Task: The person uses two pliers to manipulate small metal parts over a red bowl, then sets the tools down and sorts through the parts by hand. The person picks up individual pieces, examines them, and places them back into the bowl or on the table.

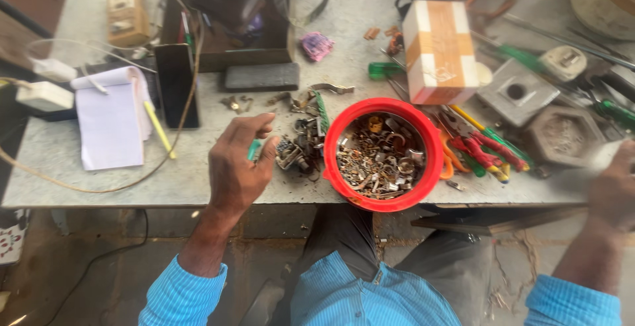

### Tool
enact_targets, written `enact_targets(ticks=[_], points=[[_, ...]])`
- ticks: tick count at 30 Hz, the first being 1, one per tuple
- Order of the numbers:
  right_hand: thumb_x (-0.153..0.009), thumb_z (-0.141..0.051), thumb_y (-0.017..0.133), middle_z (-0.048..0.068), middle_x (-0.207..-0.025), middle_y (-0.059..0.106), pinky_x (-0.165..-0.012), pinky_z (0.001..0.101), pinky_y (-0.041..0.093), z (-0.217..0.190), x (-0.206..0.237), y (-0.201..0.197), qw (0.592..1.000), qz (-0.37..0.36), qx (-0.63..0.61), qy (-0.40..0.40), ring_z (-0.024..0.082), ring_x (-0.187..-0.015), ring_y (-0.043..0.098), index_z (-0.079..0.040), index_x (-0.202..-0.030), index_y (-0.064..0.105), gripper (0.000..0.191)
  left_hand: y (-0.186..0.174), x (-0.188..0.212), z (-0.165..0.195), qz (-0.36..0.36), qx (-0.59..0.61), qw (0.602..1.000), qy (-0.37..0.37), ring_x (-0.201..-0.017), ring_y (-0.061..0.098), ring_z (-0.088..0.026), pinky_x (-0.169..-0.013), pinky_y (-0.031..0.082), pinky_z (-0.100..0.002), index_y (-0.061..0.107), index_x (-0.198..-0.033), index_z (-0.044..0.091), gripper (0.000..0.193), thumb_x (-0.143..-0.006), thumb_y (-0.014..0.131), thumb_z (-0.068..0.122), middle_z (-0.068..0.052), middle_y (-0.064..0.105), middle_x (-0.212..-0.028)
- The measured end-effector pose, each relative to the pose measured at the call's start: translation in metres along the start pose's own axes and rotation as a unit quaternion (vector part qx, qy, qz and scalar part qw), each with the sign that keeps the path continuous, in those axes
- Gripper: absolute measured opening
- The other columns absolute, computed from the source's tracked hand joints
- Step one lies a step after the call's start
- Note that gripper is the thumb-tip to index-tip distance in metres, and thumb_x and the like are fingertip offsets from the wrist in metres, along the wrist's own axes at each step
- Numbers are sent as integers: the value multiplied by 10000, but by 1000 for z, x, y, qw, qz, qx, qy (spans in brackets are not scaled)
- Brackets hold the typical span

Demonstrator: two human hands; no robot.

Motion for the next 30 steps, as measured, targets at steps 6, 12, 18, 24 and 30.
enact_targets(ticks=[6,12,18,24,30], points=[[-1147,-234,629,178,-1014,764,-712,404,531,-1,2,-2,994,45,-99,8,285,-827,691,35,-1157,766,302,11,-26,58,-79,-33,987,137,-1025,662,-257,-912,512,-417,727,-1110,95,301,-823,811,127,-66,683,-1080],[-1158,-54,593,141,-1170,732,-891,372,556,-8,3,-9,967,49,-243,-61,232,-1011,688,53,-1227,701,166,37,-55,86,-158,-117,959,203,-932,623,-223,-848,446,-399,761,-901,136,50,-867,765,172,-33,660,-939],[-1164,-21,562,115,-1162,726,-927,334,563,3,4,-4,963,43,-262,-56,194,-1026,679,50,-1234,696,167,58,-68,93,-286,-288,886,225,-853,630,-174,-802,450,-380,770,-768,164,76,-825,723,149,-27,677,-852],[-1211,-125,589,81,-1056,751,-824,320,557,10,3,1,978,37,-202,-28,173,-926,680,36,-1199,749,227,88,-75,98,-439,-355,792,231,-711,652,-170,-745,431,-365,764,-715,192,157,-858,701,201,-25,713,-701],[-1207,-140,548,81,-984,729,-761,319,523,12,4,-2,978,28,-202,-41,158,-859,644,54,-1182,749,281,103,-75,106,-510,-384,733,235,-605,655,-143,-689,401,-341,758,-721,183,197,-901,692,224,-19,713,-628]])
Point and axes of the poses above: each hand's wrist, its own x-axis away from the middle knuckle, its own y-axis out of the palm, z = x × y, the point moved 1 cm from there along -x, towards the middle knuckle
